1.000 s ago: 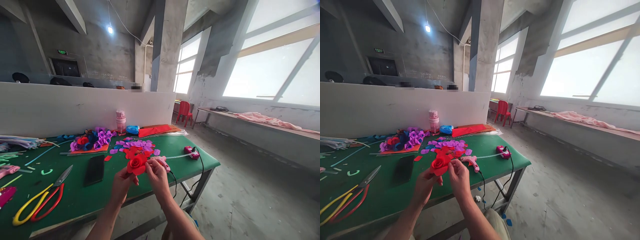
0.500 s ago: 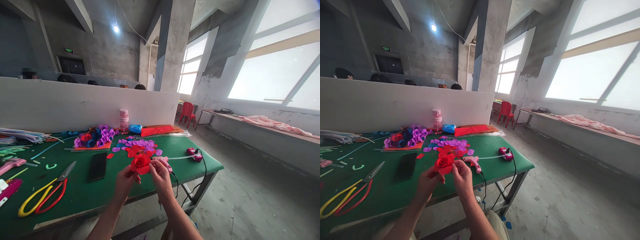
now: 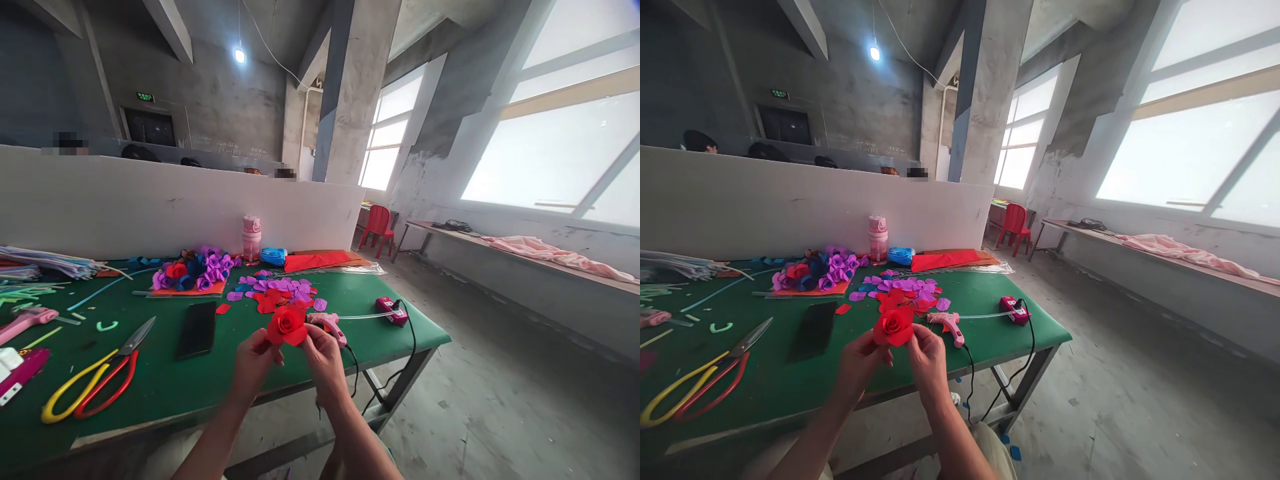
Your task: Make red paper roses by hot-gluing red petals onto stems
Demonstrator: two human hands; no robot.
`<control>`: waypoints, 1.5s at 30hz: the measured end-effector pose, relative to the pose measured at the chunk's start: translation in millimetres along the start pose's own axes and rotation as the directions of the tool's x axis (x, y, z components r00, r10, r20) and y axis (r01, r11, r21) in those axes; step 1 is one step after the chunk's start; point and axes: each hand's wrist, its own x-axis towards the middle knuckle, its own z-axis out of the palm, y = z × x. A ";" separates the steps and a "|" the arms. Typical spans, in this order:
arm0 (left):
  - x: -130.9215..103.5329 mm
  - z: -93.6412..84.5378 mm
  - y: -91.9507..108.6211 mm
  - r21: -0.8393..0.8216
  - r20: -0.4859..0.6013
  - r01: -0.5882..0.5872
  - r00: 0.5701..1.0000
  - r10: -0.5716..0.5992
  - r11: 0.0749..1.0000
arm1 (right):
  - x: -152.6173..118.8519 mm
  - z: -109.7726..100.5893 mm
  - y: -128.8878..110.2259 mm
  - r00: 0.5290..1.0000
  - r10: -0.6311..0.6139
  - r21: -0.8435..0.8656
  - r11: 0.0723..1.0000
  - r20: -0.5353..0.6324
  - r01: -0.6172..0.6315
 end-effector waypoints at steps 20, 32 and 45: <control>0.0 1.7 3.3 0.015 -0.030 -0.006 1.000 0.006 1.000 | 0.5 -1.2 2.0 1.000 0.007 -0.053 0.999 0.001 -0.007; 1.8 3.1 2.7 -0.190 0.053 0.113 0.993 -0.105 0.975 | 0.5 -1.1 -3.5 0.999 0.000 -0.053 0.999 0.034 0.002; 1.4 3.2 3.7 -0.135 0.099 0.117 0.990 -0.104 0.984 | 1.8 -1.4 -2.9 0.997 -0.075 -0.408 0.911 -0.011 0.064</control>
